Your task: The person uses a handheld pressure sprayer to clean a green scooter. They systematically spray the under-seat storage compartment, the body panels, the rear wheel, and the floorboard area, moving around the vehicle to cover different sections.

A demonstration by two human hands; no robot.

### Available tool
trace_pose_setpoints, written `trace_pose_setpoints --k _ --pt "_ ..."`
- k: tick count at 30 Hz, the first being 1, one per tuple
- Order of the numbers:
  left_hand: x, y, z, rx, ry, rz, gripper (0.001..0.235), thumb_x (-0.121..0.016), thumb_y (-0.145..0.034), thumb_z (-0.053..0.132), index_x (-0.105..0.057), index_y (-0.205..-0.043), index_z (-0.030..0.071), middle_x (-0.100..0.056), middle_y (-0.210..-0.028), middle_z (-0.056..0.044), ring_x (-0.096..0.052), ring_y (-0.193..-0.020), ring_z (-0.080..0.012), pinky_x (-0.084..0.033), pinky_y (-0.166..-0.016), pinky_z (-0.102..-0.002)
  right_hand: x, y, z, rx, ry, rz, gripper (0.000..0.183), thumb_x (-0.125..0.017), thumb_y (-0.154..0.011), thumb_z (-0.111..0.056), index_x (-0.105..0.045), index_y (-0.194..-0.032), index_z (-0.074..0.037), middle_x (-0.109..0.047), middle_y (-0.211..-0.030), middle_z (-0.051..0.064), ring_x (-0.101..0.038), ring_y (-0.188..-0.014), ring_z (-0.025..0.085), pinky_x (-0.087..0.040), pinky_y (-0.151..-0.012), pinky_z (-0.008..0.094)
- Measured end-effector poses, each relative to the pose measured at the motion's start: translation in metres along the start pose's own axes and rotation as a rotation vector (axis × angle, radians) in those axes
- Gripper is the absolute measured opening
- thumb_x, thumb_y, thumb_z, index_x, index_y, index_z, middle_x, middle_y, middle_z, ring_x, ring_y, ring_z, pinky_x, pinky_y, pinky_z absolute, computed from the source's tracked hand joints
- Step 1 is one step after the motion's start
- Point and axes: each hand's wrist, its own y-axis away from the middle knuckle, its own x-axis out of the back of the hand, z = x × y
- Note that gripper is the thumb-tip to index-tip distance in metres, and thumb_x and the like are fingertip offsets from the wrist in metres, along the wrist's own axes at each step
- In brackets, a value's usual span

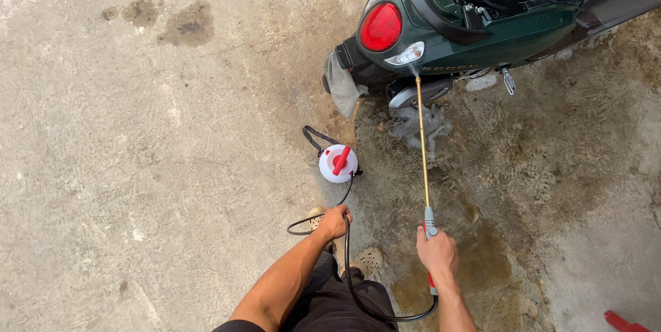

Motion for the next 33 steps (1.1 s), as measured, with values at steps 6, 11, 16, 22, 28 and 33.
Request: trace_pose_setpoints --k 6,11,16,22,28,33 --pt "-0.006 0.003 -0.001 -0.036 0.009 0.023 0.024 -0.06 -0.088 0.023 -0.069 -0.096 0.002 -0.072 -0.094 -0.026 -0.07 -0.096 -0.0432 -0.054 -0.088 -0.047 0.019 0.003 -0.02 0.006 0.004 -0.017 0.048 -0.058 -0.094 -0.053 -0.078 -0.102 -0.009 -0.076 -0.094 0.02 -0.073 -0.094 0.044 -0.057 -0.084 0.053" --pt "-0.003 0.005 -0.003 -0.002 0.018 0.002 0.024 -0.06 -0.089 0.023 -0.068 -0.096 0.002 -0.072 -0.093 -0.026 -0.07 -0.095 -0.0438 -0.054 -0.087 -0.047 0.026 0.001 -0.034 0.048 0.052 -0.015 0.044 -0.057 -0.093 -0.051 -0.078 -0.106 -0.013 -0.077 -0.096 0.02 -0.072 -0.096 0.044 -0.057 -0.086 0.053" --pt "-0.004 0.002 -0.005 -0.008 0.061 0.03 0.024 -0.06 -0.088 0.023 -0.068 -0.096 0.002 -0.073 -0.09 -0.026 -0.07 -0.093 -0.0441 -0.055 -0.086 -0.047 0.033 -0.006 -0.043 0.015 0.013 0.008 0.048 -0.059 -0.094 -0.052 -0.078 -0.105 -0.01 -0.076 -0.098 0.02 -0.072 -0.097 0.043 -0.057 -0.085 0.053" --pt "-0.003 0.001 0.003 -0.004 0.073 0.037 0.024 -0.06 -0.089 0.025 -0.068 -0.096 0.003 -0.072 -0.091 -0.026 -0.07 -0.094 -0.0445 -0.055 -0.086 -0.048 0.04 -0.014 -0.056 0.027 0.056 0.017 0.046 -0.058 -0.096 -0.05 -0.077 -0.108 -0.01 -0.077 -0.1 0.02 -0.072 -0.098 0.042 -0.057 -0.085 0.053" --pt "-0.007 -0.006 0.012 -0.062 0.065 0.048 0.025 -0.06 -0.087 0.024 -0.069 -0.095 0.002 -0.071 -0.094 -0.028 -0.069 -0.096 -0.0459 -0.054 -0.087 -0.049 0.042 -0.015 -0.069 0.056 0.163 -0.003 0.043 -0.058 -0.096 -0.049 -0.078 -0.109 -0.013 -0.077 -0.104 0.02 -0.072 -0.1 0.043 -0.057 -0.088 0.052" --pt "-0.01 -0.006 0.009 -0.079 0.045 0.049 0.025 -0.059 -0.088 0.024 -0.068 -0.095 0.002 -0.072 -0.093 -0.027 -0.069 -0.096 -0.045 -0.054 -0.086 -0.049 0.033 -0.015 -0.075 0.087 0.23 -0.047 0.041 -0.057 -0.096 -0.047 -0.078 -0.109 -0.014 -0.077 -0.105 0.018 -0.073 -0.101 0.041 -0.056 -0.09 0.052"
